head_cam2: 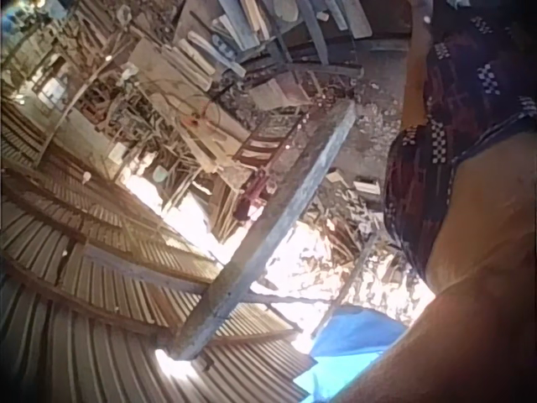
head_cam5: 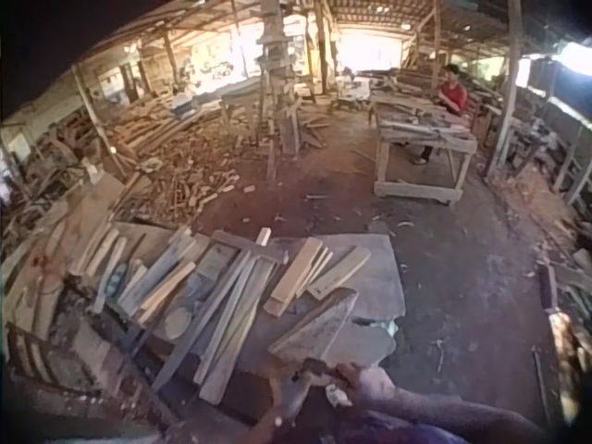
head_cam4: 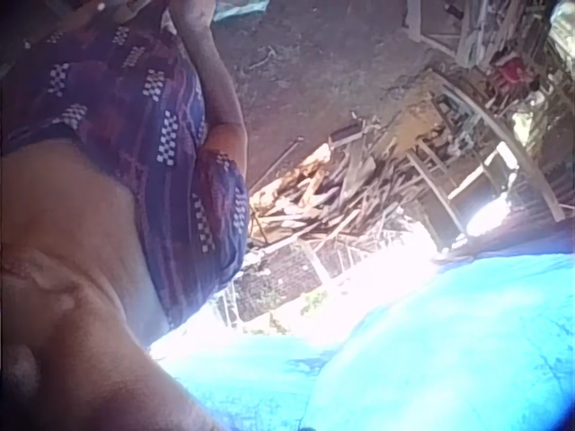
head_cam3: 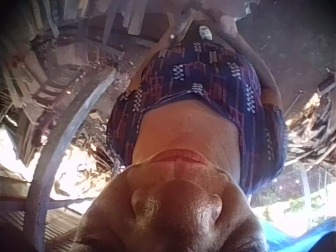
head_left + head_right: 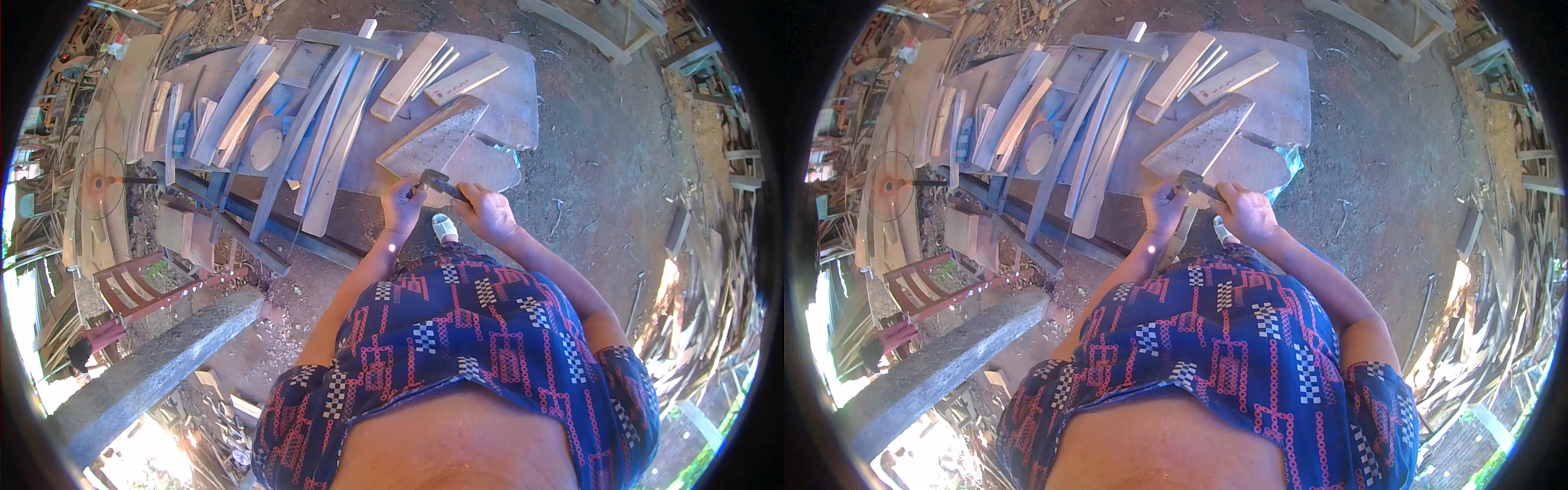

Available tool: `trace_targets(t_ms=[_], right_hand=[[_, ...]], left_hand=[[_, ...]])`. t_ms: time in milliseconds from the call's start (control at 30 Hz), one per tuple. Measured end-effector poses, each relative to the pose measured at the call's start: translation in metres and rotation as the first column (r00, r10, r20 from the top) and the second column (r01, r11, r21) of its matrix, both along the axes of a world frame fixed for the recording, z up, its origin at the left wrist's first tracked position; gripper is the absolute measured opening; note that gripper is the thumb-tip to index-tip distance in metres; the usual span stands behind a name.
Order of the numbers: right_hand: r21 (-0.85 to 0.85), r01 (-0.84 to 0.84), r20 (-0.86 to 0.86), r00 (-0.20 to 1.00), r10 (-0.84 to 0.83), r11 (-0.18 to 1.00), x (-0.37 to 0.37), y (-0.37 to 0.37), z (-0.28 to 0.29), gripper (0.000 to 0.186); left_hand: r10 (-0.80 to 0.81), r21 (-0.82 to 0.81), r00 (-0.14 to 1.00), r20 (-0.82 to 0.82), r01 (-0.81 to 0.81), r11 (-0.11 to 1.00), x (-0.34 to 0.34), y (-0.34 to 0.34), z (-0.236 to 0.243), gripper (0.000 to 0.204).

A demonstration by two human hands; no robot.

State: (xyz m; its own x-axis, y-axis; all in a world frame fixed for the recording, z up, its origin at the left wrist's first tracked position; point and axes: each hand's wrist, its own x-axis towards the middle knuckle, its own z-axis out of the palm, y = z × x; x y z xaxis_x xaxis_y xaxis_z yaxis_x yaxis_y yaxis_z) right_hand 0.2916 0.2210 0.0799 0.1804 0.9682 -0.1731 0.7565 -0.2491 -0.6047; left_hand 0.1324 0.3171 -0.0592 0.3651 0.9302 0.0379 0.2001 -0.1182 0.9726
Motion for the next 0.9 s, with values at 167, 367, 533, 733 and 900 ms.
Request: trace_targets(t_ms=[167, 367, 533, 733, 900], right_hand=[[0.197, 0.027, -0.095, 0.995, -0.008, 0.98, -0.001, -0.002, 0.006, 0.019], [0.128, -0.011, -0.043, 0.999, 0.017, 0.992, -0.003, 0.001, 0.009, 0.021], [0.116, -0.012, -0.017, 1.0, 0.014, 0.993, -0.002, -0.001, 0.004, 0.02], [0.114, -0.042, 0.018, 0.999, 0.04, 0.993, -0.001, 0.0, 0.002, 0.023], [0.236, 0.008, -0.099, 0.995, 0.016, 0.972, 0.001, -0.004, 0.005, 0.022]], left_hand=[[0.002, 0.239, 0.991, -0.134, 0.03, 0.971, 0.002, -0.001, 0.018, 0.006], [0.005, 0.186, 0.97, -0.243, 0.041, 0.982, 0.005, 0.0, 0.034, 0.006], [-0.003, 0.194, 0.97, -0.242, 0.051, 0.98, 0.003, 0.001, 0.035, 0.005], [0.006, 0.099, 0.981, -0.195, 0.014, 0.995, 0.003, 0.002, 0.033, 0.008], [-0.004, 0.12, 0.989, -0.146, 0.021, 0.993, 0.003, 0.002, 0.028, 0.007]])
